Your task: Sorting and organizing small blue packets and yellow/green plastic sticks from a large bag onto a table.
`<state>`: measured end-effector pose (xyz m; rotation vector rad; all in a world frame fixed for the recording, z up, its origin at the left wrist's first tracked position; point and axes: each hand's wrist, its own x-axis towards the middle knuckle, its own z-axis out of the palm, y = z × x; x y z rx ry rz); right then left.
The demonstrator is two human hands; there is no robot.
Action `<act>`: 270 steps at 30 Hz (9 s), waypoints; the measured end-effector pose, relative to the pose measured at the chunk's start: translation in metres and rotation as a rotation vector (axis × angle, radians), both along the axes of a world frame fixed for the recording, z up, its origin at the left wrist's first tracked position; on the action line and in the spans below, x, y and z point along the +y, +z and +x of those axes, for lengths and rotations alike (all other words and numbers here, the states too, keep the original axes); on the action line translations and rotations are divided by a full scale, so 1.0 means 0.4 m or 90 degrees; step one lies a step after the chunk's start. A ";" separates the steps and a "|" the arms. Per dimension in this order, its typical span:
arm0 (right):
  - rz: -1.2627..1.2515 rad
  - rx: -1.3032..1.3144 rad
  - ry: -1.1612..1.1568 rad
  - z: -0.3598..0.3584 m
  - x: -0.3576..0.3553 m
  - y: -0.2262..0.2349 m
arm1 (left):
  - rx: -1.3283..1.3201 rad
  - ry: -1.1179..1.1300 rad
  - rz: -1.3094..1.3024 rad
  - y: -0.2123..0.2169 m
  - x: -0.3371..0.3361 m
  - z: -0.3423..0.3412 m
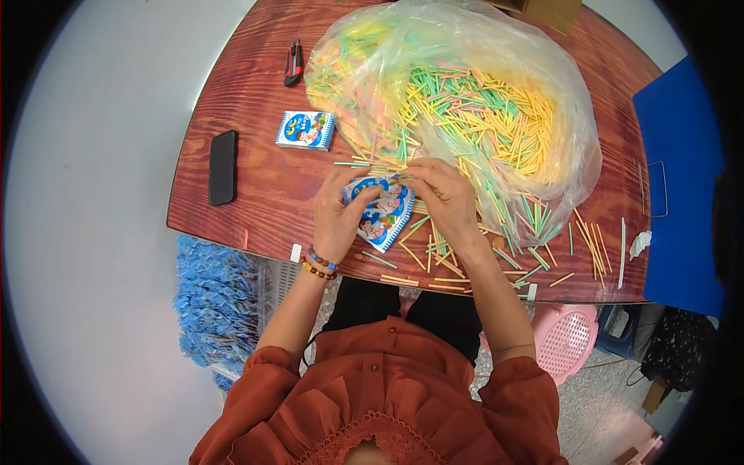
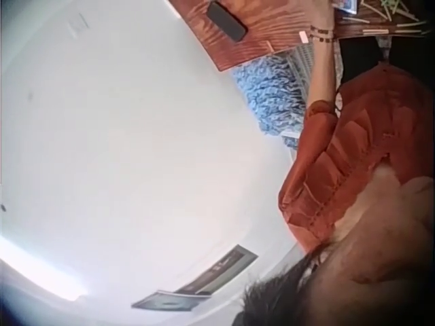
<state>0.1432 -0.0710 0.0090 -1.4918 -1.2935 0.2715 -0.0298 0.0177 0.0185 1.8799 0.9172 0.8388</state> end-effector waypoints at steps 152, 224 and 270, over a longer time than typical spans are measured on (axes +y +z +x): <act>0.369 0.769 0.162 0.052 -0.007 0.131 | -0.613 -0.011 -0.671 -0.006 -0.096 0.153; -0.312 -0.087 0.093 -0.009 0.032 0.055 | -0.050 0.089 0.061 -0.031 0.054 -0.038; -0.390 -0.676 0.045 0.456 -0.116 0.018 | -0.427 0.078 -0.476 -0.030 -0.091 0.100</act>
